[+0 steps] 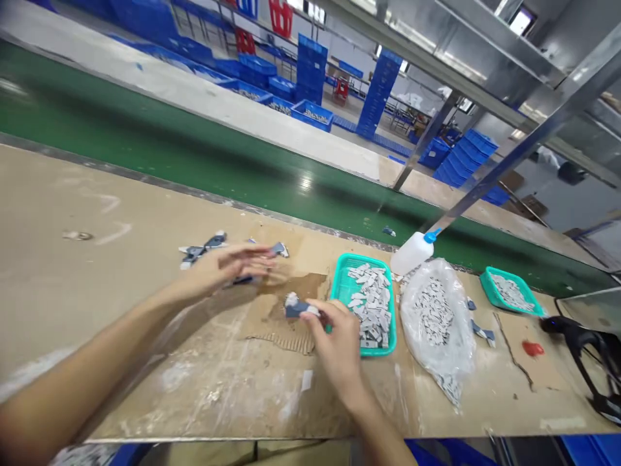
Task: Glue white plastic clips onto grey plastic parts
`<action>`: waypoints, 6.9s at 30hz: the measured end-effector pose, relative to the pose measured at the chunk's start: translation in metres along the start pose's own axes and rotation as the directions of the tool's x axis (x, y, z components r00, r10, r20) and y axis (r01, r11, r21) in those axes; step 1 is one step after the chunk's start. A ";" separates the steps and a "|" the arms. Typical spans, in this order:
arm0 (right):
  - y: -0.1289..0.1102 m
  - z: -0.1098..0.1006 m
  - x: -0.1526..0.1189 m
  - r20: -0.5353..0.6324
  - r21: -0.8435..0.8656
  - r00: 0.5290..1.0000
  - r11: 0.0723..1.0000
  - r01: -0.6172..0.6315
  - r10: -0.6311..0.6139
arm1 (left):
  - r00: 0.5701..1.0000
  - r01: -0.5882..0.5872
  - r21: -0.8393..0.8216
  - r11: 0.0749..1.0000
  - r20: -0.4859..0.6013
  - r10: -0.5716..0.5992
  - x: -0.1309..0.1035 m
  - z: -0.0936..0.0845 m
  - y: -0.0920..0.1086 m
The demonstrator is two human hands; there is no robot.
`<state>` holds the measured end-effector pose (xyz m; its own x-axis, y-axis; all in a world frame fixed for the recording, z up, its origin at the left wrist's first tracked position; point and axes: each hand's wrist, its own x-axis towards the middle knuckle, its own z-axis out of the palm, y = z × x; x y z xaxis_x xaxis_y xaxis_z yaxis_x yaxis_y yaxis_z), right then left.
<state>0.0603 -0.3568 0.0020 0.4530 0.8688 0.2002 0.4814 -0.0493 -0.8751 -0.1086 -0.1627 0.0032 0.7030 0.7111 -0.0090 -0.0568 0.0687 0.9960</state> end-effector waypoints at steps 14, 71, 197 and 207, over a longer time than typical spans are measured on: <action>0.034 -0.048 0.086 0.028 -0.599 0.994 0.798 -0.070 0.108 | 0.934 0.088 0.589 0.803 -0.328 0.138 0.006 -0.042 -0.004; 0.029 0.022 0.037 0.364 -0.440 0.827 0.703 0.559 -0.429 | 0.964 -0.138 -0.223 0.965 -0.255 0.079 0.005 0.000 -0.021; 0.024 0.009 0.040 0.099 -0.125 0.929 0.922 0.367 -0.356 | 0.942 0.336 -0.569 0.751 0.221 -0.254 -0.016 0.033 -0.031; 0.031 -0.034 0.058 -0.340 -0.198 0.937 0.980 0.011 -0.079 | 0.930 0.319 -0.709 0.630 0.106 -0.352 -0.012 0.022 -0.027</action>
<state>0.1265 -0.3250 0.0017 0.6412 0.6506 0.4069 0.6256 -0.1362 -0.7681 -0.0997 -0.1880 -0.0212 0.7488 0.5632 -0.3493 -0.3140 0.7657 0.5613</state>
